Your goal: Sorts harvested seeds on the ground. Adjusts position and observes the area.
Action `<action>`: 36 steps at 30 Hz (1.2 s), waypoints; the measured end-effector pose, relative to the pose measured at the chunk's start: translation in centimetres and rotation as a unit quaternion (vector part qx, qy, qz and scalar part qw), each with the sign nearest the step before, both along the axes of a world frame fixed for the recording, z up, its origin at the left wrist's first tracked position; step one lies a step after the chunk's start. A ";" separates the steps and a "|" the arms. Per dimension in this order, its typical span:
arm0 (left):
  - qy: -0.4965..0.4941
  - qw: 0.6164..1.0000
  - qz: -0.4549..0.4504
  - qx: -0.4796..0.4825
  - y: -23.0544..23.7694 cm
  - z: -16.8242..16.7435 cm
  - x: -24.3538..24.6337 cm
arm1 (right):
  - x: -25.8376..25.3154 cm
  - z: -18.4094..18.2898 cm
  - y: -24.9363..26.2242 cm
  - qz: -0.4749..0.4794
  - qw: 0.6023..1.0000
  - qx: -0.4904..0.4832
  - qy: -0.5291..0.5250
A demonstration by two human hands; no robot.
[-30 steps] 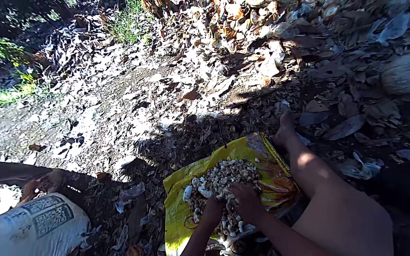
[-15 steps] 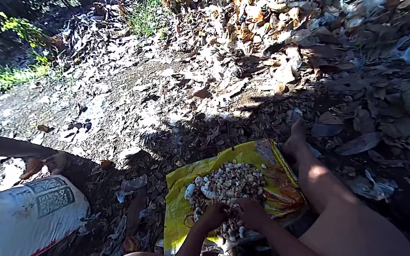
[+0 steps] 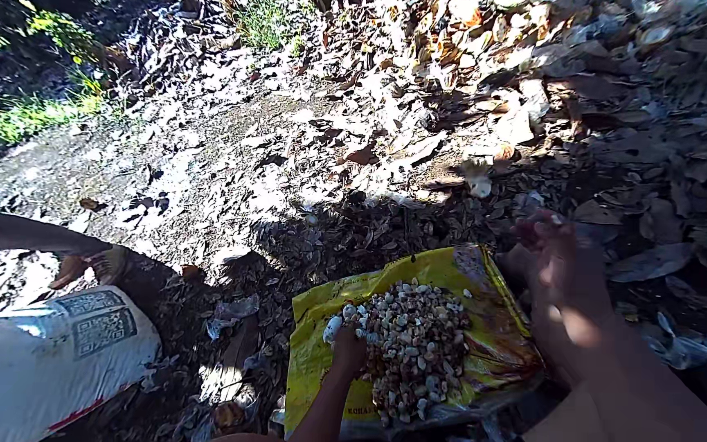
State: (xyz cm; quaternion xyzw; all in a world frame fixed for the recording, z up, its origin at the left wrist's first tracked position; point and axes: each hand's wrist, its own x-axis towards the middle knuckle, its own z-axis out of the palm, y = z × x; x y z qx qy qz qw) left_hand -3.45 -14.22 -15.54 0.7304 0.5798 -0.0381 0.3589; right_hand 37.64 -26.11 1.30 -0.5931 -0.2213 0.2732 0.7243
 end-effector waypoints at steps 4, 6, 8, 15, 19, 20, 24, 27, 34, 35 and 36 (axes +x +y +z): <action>0.051 0.994 -0.088 0.033 1.4 -0.9 3.0 | -0.3 0.7 -1.1 -0.082 0.996 0.011 0.040; 0.098 0.987 -0.124 0.021 1.9 -1.1 4.6 | -3.2 -2.0 -2.3 -0.049 0.995 -0.057 0.068; 0.135 0.980 -0.144 0.014 2.0 -1.7 5.6 | -6.5 -5.4 -3.4 -0.034 0.984 -0.140 0.103; 0.213 0.956 -0.201 -0.012 0.0 -1.5 5.7 | -11.4 -8.5 -1.8 0.109 0.947 -0.284 0.102; 0.128 0.975 -0.158 -0.092 -2.2 -1.1 3.0 | -12.8 -7.7 -2.0 0.137 0.944 -0.293 0.060; 0.075 0.982 -0.130 -0.111 -2.2 -1.3 2.5 | -13.2 -7.6 -2.3 0.149 0.940 -0.305 0.039; -0.094 0.967 -0.055 -0.231 -1.1 2.2 2.9 | -15.3 -5.7 -4.0 0.219 0.912 -0.342 -0.051; -0.255 0.917 -0.038 -0.303 -0.4 7.6 3.7 | -16.5 -3.6 -5.2 0.264 0.905 -0.313 -0.115; -0.328 0.891 -0.211 -0.234 -0.4 21.8 4.2 | -18.7 5.7 -5.8 0.321 0.847 -0.305 -0.294; -0.328 0.895 -0.219 -0.210 -0.7 23.7 4.2 | -19.1 7.2 -5.7 0.322 0.841 -0.299 -0.316; -0.326 0.898 -0.226 -0.189 -1.0 25.4 4.1 | -19.6 8.7 -5.5 0.321 0.834 -0.292 -0.341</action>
